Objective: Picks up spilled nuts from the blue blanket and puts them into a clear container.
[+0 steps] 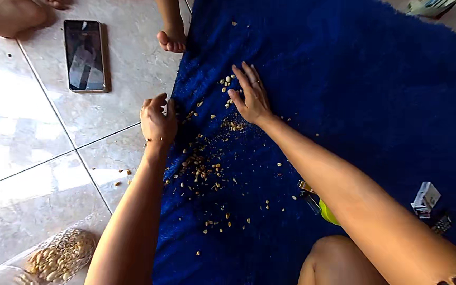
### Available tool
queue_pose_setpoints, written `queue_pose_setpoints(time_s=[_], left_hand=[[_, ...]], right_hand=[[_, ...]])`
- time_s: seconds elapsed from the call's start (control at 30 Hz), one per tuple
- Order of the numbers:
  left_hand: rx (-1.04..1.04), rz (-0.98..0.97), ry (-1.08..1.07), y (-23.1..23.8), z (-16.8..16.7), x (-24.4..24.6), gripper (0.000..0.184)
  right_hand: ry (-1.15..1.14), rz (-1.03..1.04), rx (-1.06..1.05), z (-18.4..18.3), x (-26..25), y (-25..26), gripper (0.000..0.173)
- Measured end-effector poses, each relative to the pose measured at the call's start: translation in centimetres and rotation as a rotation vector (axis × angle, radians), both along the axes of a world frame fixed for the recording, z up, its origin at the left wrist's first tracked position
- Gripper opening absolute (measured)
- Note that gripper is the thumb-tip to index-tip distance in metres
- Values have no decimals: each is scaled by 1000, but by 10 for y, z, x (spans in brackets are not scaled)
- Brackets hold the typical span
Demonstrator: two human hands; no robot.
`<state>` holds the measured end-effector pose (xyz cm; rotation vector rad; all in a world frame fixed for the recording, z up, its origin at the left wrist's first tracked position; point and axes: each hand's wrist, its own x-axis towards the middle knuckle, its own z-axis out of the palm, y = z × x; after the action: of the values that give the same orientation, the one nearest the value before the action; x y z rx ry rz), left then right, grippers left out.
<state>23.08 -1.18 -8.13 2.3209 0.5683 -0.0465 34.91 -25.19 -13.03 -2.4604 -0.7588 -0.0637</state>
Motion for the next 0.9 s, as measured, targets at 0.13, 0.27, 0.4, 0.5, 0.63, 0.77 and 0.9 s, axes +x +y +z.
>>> queue_pose_setpoints(time_s=[0.13, 0.27, 0.4, 0.5, 0.63, 0.77, 0.9], left_hand=[[-15, 60, 88, -1, -2, 33, 43], [11, 135, 199, 12, -2, 52, 34], [-16, 201, 208, 18, -7, 55, 31], [-35, 192, 212, 20, -7, 55, 32], [-111, 165, 215, 29, -3, 53, 34], [-154, 162, 238, 33, -5, 56, 34], [-209, 199, 251, 34, -3, 58, 32]], right_hand=[[-9, 149, 107, -2, -3, 21, 50], [76, 217, 172, 5, -18, 31, 35], [91, 314, 270, 7, -39, 34, 26], [40, 343, 379, 10, -46, 27, 23], [-20, 170, 271, 12, -33, 14, 34], [97, 247, 63, 11, -45, 26, 55], [116, 365, 99, 9, -79, 45, 41]])
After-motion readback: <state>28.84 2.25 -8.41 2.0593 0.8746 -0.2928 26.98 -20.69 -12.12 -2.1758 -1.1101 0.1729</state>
